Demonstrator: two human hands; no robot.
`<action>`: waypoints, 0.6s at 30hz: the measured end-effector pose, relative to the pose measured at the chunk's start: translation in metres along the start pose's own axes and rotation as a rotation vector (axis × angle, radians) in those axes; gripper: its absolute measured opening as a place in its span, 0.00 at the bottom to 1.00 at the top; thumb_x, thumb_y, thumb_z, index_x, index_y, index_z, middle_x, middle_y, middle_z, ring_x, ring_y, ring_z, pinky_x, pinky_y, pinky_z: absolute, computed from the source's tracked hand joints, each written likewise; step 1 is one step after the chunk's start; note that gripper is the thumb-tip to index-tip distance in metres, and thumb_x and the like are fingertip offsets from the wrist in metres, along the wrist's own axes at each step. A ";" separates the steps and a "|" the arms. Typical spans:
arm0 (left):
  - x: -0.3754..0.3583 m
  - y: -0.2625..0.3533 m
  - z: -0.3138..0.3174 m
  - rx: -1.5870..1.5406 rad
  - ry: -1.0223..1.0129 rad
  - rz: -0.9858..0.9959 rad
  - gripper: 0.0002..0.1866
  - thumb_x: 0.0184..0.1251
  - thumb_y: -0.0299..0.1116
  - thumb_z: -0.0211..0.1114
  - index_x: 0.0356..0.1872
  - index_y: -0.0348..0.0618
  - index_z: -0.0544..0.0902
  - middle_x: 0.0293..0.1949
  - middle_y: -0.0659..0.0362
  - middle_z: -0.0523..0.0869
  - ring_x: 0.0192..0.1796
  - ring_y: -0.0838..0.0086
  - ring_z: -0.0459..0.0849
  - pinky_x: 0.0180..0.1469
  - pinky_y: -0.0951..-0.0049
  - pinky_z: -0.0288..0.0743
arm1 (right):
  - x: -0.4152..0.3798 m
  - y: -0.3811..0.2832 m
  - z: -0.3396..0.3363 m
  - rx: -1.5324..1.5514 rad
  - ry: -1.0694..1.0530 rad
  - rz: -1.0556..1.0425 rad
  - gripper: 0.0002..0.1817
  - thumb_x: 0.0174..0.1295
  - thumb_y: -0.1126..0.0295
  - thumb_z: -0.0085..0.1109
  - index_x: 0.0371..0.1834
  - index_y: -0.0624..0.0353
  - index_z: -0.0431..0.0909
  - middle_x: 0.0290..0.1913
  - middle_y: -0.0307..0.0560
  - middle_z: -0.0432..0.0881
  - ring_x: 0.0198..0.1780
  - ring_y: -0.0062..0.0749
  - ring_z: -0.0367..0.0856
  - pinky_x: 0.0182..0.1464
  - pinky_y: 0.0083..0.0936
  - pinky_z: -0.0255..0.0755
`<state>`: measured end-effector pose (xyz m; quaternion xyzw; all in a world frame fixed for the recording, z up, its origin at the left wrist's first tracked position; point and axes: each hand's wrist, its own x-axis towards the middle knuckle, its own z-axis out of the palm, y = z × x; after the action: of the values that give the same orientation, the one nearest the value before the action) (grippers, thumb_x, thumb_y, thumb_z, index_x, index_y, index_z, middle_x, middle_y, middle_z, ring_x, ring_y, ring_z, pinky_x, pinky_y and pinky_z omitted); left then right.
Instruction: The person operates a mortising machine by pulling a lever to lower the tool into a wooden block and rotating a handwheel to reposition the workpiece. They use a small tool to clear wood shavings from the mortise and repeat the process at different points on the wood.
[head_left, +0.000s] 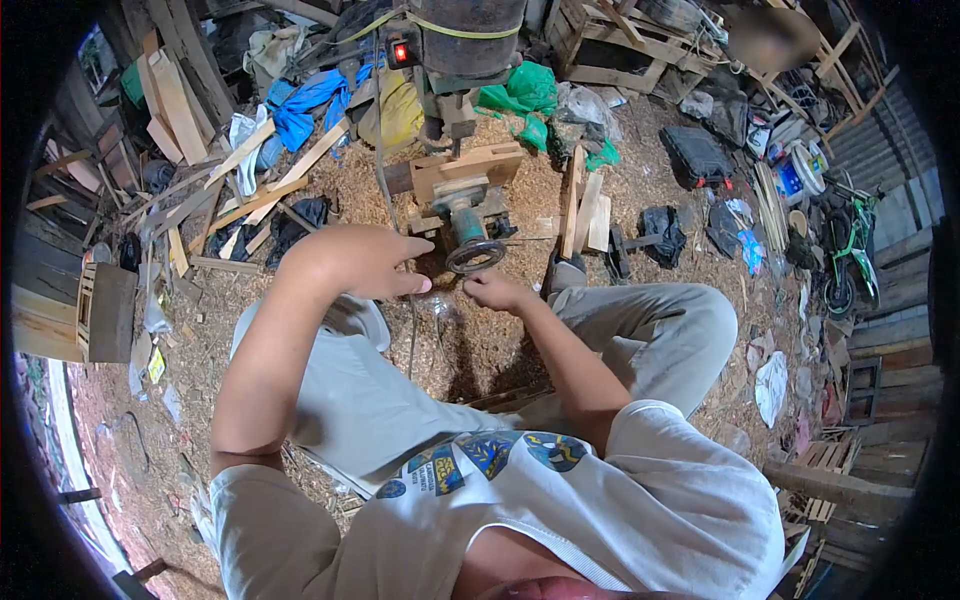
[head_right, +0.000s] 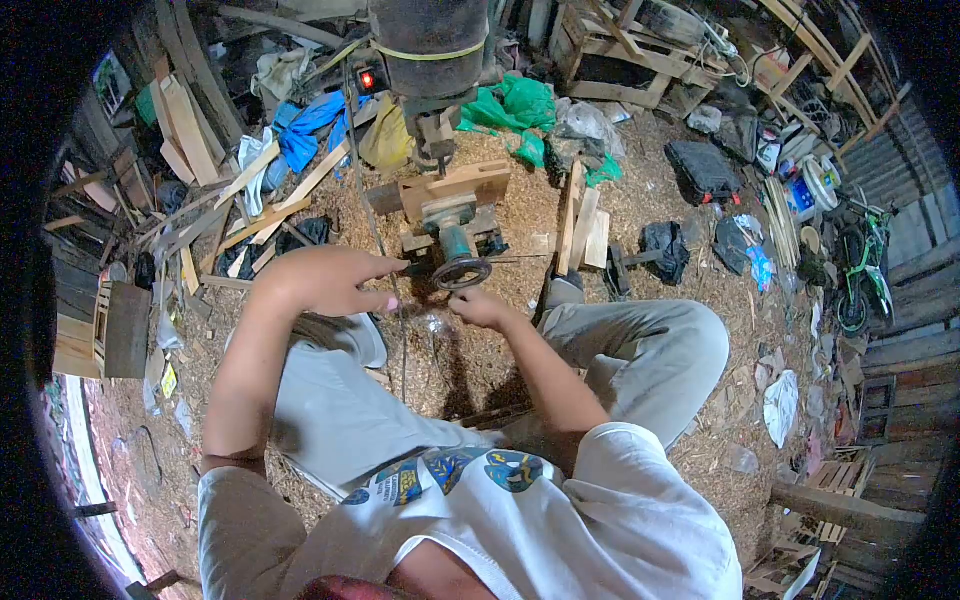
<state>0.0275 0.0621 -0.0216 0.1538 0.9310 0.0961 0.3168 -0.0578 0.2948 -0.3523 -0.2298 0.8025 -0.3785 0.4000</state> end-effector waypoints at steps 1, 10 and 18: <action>-0.001 0.002 -0.002 0.002 -0.008 -0.016 0.37 0.78 0.59 0.62 0.80 0.49 0.73 0.68 0.42 0.84 0.69 0.45 0.83 0.72 0.52 0.76 | 0.001 -0.001 0.005 -0.001 0.003 0.002 0.27 0.75 0.48 0.55 0.47 0.65 0.86 0.35 0.53 0.88 0.38 0.39 0.85 0.46 0.40 0.78; 0.017 -0.003 0.002 -0.002 0.049 0.054 0.35 0.77 0.56 0.64 0.78 0.47 0.75 0.70 0.43 0.83 0.70 0.45 0.82 0.73 0.52 0.75 | -0.031 0.025 -0.020 0.713 -0.359 -0.096 0.33 0.81 0.35 0.49 0.79 0.41 0.77 0.57 0.40 0.89 0.45 0.31 0.85 0.46 0.33 0.80; 0.042 -0.004 -0.003 0.011 0.083 0.146 0.35 0.78 0.51 0.65 0.79 0.44 0.73 0.71 0.44 0.82 0.71 0.46 0.82 0.73 0.54 0.75 | -0.001 0.096 -0.179 0.340 -0.513 0.523 0.35 0.76 0.32 0.52 0.76 0.40 0.77 0.59 0.43 0.88 0.48 0.37 0.85 0.49 0.41 0.80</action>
<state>-0.0068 0.0726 -0.0435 0.2189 0.9302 0.1202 0.2690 -0.2102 0.4293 -0.3570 -0.0351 0.6340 -0.3218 0.7024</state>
